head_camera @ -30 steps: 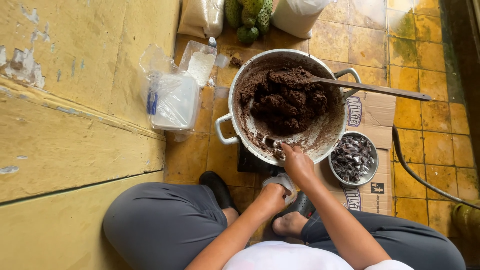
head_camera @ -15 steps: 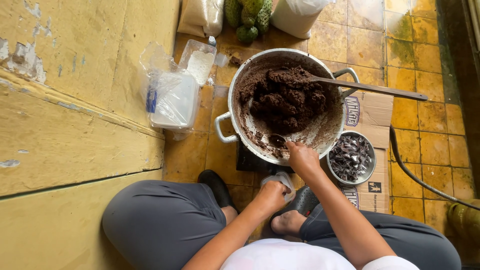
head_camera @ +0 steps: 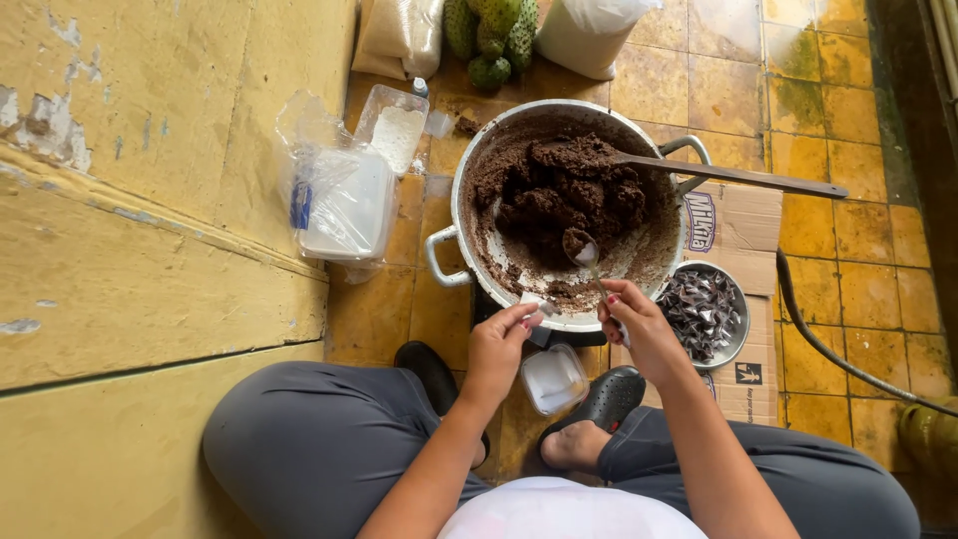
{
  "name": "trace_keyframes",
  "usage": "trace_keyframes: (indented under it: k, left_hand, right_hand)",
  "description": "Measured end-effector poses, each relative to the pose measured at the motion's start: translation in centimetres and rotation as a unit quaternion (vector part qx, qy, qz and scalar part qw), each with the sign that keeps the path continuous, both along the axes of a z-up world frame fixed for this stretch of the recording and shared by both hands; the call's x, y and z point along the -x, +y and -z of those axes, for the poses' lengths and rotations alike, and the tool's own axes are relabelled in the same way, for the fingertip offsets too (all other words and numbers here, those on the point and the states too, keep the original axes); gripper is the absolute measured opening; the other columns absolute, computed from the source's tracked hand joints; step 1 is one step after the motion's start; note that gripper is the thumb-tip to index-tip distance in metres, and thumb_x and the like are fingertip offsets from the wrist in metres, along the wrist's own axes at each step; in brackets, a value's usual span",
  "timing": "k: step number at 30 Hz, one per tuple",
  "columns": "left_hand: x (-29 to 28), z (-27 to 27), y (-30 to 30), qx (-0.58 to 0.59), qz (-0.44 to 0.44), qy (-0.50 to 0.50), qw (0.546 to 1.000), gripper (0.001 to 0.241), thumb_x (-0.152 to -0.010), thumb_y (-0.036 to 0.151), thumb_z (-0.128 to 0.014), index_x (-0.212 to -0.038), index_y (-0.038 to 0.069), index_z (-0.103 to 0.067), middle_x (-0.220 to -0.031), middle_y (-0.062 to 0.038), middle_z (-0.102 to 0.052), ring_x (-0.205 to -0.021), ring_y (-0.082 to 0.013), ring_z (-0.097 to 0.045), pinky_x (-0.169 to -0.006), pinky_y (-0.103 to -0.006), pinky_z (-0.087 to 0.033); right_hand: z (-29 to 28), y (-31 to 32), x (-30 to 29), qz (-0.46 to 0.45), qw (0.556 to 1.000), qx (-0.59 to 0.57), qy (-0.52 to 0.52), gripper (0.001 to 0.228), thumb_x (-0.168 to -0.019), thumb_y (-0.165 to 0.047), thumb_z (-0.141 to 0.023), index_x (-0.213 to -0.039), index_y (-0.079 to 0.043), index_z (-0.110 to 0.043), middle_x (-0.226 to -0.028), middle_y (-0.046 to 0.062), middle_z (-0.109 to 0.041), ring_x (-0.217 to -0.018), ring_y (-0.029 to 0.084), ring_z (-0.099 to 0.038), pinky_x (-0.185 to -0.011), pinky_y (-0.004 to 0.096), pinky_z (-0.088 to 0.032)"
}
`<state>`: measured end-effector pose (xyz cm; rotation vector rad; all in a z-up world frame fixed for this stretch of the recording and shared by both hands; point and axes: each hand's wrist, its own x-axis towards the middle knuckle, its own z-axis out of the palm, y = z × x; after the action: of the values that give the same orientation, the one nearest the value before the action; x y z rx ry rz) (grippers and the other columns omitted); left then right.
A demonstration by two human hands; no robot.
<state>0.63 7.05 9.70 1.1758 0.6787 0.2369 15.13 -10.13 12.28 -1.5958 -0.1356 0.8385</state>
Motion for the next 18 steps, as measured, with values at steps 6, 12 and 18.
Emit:
trace_keyframes:
  k: [6, 12, 18]
  left_hand:
    - [0.1, -2.1, 0.9, 0.158, -0.075, -0.042, 0.984, 0.044, -0.091, -0.006, -0.056, -0.132, 0.002, -0.067, -0.131, -0.020, -0.069, -0.115, -0.0287, -0.070, -0.096, -0.0385, -0.058]
    - [0.4, -3.9, 1.5, 0.249, -0.099, -0.076, 0.960, 0.047, -0.089, -0.009, -0.058, -0.135, -0.001, -0.063, -0.129, -0.018, -0.070, -0.114, -0.0337, -0.070, -0.097, -0.0445, -0.058]
    - [0.2, -1.7, 1.1, 0.331, -0.093, -0.111, 0.933, 0.054, -0.088, -0.013, -0.058, -0.140, 0.002, -0.058, -0.117, -0.017, -0.072, -0.102, -0.0291, -0.074, -0.093, -0.0440, -0.061]
  right_hand:
    - [0.9, -0.9, 2.7, -0.043, 0.997, -0.041, -0.053, 0.033, -0.105, -0.004, -0.041, -0.134, -0.001, -0.057, -0.076, 0.006, -0.050, -0.062, 0.013, -0.043, -0.054, 0.025, -0.038]
    - [2.9, -1.0, 5.4, -0.046, 0.984, -0.071, -0.157, 0.039, -0.101, 0.001, -0.047, -0.138, -0.003, -0.061, -0.084, 0.005, -0.050, -0.075, 0.011, -0.047, -0.068, 0.025, -0.043]
    - [3.5, -0.2, 6.3, -0.050, 0.968, -0.070, -0.235, 0.034, -0.101, -0.002, -0.053, -0.133, 0.000, -0.065, -0.099, 0.006, -0.058, -0.090, 0.011, -0.055, -0.083, 0.029, -0.049]
